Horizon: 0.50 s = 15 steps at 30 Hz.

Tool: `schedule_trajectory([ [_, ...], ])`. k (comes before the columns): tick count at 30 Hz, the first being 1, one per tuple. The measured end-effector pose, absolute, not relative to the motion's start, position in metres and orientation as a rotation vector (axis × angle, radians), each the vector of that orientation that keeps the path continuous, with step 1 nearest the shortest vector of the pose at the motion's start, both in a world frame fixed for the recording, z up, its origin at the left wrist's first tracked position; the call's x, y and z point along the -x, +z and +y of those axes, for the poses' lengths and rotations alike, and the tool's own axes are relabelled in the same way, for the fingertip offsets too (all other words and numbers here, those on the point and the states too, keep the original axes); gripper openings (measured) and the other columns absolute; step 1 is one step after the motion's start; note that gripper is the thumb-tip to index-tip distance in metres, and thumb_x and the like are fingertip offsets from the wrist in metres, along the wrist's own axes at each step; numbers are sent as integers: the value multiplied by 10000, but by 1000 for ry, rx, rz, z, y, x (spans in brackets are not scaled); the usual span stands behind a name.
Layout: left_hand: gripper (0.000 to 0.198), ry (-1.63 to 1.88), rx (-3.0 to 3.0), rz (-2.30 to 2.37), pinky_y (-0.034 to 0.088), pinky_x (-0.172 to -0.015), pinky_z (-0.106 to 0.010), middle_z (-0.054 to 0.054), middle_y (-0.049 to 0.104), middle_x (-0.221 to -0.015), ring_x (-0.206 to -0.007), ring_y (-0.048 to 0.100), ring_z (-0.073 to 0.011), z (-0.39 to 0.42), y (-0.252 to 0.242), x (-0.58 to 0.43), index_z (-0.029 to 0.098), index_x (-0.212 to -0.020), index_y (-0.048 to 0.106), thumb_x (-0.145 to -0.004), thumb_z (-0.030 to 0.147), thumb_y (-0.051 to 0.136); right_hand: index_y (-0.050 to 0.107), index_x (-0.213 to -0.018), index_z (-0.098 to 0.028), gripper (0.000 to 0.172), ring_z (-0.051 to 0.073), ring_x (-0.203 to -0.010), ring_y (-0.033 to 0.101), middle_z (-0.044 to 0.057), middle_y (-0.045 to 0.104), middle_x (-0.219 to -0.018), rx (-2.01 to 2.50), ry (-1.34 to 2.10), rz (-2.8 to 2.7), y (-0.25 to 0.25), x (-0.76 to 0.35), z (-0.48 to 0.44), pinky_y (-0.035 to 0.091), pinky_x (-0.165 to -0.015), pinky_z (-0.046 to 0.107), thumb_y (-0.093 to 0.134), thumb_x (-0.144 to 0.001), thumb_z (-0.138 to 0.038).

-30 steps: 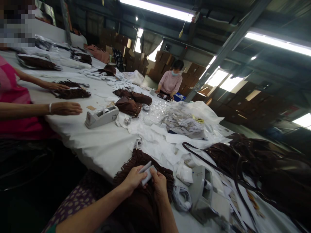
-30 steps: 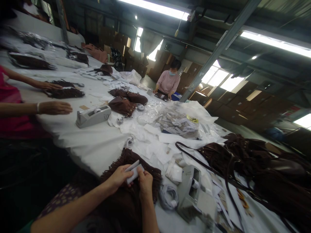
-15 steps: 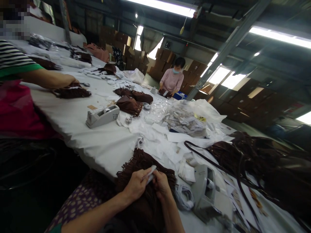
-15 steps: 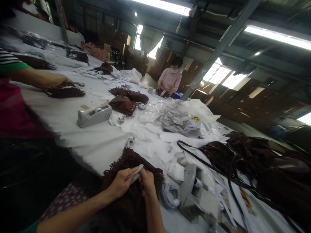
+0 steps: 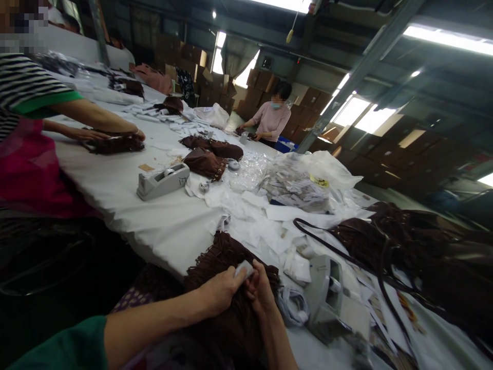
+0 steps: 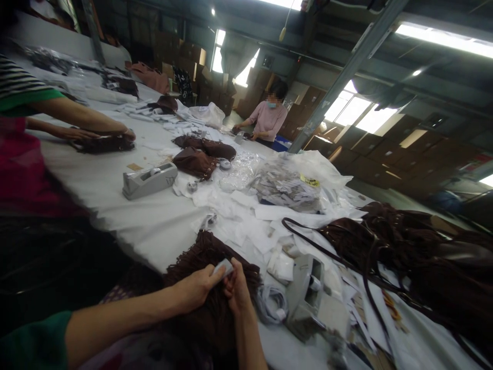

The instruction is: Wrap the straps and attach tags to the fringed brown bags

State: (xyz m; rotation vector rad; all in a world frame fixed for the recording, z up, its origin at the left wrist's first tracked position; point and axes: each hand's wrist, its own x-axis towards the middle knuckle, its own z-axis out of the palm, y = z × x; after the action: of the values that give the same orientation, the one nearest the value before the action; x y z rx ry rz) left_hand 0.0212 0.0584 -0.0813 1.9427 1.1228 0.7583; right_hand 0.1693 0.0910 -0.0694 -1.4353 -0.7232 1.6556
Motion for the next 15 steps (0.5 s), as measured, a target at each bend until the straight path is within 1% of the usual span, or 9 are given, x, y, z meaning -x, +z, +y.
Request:
schedule_trajectory([
  [3,579,799,-1868,1117,420,-799,-337,-118,565,-984,-820,557,-237,58,-71,-19,190,-1377,435,-803,125,472,428,-516,-186,490,24,-303,235,-93,353,-367,1489,1566,-789,-72,-163,91,117,-287,167,688,-652,-578],
  [5,516,858,-1699,1076,424,-778,-310,-91,598,-951,-811,563,-222,61,-63,-15,196,-1325,477,-817,249,548,418,-516,-190,511,22,-300,219,-99,344,-364,1473,1536,-807,-74,-161,90,120,-284,175,703,-634,-598],
  [7,454,873,-1425,1096,427,-670,-274,-57,613,-827,-712,553,-190,68,-56,-13,162,-1184,559,-828,445,546,417,-514,-194,525,24,-296,214,-98,346,-362,1448,1517,-822,-75,-161,89,123,-283,185,698,-628,-622],
  [8,475,852,-1285,1116,406,-596,-255,-40,599,-738,-632,527,-167,72,-53,-14,136,-1075,598,-826,532,512,412,-506,-197,532,26,-293,212,-97,341,-356,1441,1505,-836,-76,-162,88,120,-283,191,693,-629,-631],
  [10,543,771,-1087,1126,315,-477,-233,-7,528,-575,-493,428,-119,78,-50,-17,110,-818,626,-794,633,480,389,-480,-206,552,32,-286,214,-93,326,-340,1429,1480,-868,-77,-162,86,122,-284,206,675,-639,-651],
  [12,534,701,-1023,1095,246,-438,-234,17,465,-486,-436,354,-90,83,-49,-24,123,-630,592,-737,644,546,369,-464,-216,568,42,-283,228,-89,318,-333,1407,1460,-883,-78,-162,84,151,-286,219,655,-649,-671],
  [13,515,679,-1011,1089,234,-434,-237,23,450,-464,-423,343,-86,84,-50,-28,133,-588,574,-720,631,573,360,-459,-221,574,47,-284,241,-87,316,-333,1393,1452,-881,-79,-162,83,177,-290,225,647,-651,-680],
  [15,485,673,-985,1102,250,-437,-240,24,456,-458,-420,366,-93,85,-52,-36,147,-575,556,-731,606,567,353,-455,-228,578,61,-292,275,-85,316,-336,1364,1452,-872,-79,-160,83,239,-306,238,644,-645,-690],
])
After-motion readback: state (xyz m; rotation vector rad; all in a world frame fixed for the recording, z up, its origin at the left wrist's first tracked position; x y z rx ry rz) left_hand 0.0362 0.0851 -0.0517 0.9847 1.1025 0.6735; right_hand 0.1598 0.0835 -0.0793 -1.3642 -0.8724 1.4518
